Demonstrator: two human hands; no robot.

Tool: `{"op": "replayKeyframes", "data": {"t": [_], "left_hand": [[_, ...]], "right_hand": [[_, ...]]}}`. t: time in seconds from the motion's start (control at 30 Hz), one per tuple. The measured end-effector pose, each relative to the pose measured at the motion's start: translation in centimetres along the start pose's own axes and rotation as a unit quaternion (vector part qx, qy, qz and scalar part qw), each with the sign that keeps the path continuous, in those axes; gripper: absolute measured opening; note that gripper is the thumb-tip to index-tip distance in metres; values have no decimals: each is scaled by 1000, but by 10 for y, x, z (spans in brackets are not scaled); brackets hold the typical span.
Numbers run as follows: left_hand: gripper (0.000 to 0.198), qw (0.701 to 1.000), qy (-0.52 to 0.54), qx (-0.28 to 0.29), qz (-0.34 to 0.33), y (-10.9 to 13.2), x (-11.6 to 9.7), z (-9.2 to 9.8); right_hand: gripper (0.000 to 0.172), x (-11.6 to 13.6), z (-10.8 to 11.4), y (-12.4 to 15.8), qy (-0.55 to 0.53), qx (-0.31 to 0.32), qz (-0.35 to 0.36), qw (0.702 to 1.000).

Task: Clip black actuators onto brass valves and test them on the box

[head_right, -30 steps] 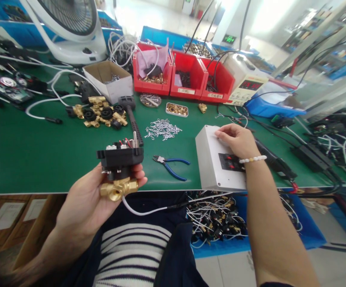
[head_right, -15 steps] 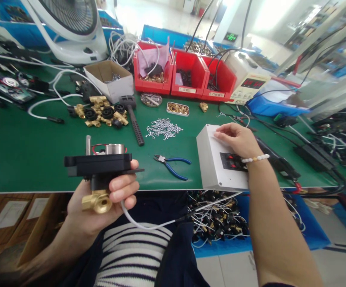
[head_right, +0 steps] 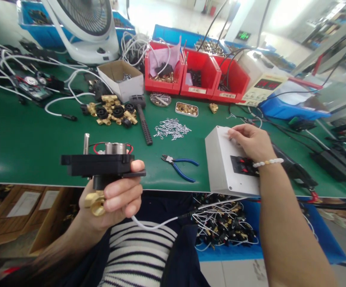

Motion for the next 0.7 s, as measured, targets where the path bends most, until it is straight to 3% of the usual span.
{"op": "replayKeyframes", "data": {"t": [0.13,0.37,0.57,0.7], "left_hand": [[28,1000,-6,-4,5,0,1,2],[26,999,-32,-17,-10,-1,1,1],[31,998,-11,54,6,-2,2,-10],[32,990,53,131,19,-8,6,-19]], "right_hand": [[57,-1,0,0,14,-1,2,1000],[51,0,-1,0,15,6,-8,1000],[56,5,0,-1,18,1,-11,1000],[60,-26,5,-19,68,8,11,998]]}}
Point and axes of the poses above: each hand's wrist, its own y-axis away from the middle knuckle, its own z-axis out of the back of the hand, x = y × z, the point moved 6 cm from there along -y, towards the middle knuckle, and after that the axes turned 5 degrees about y, right-handed, at the moved point
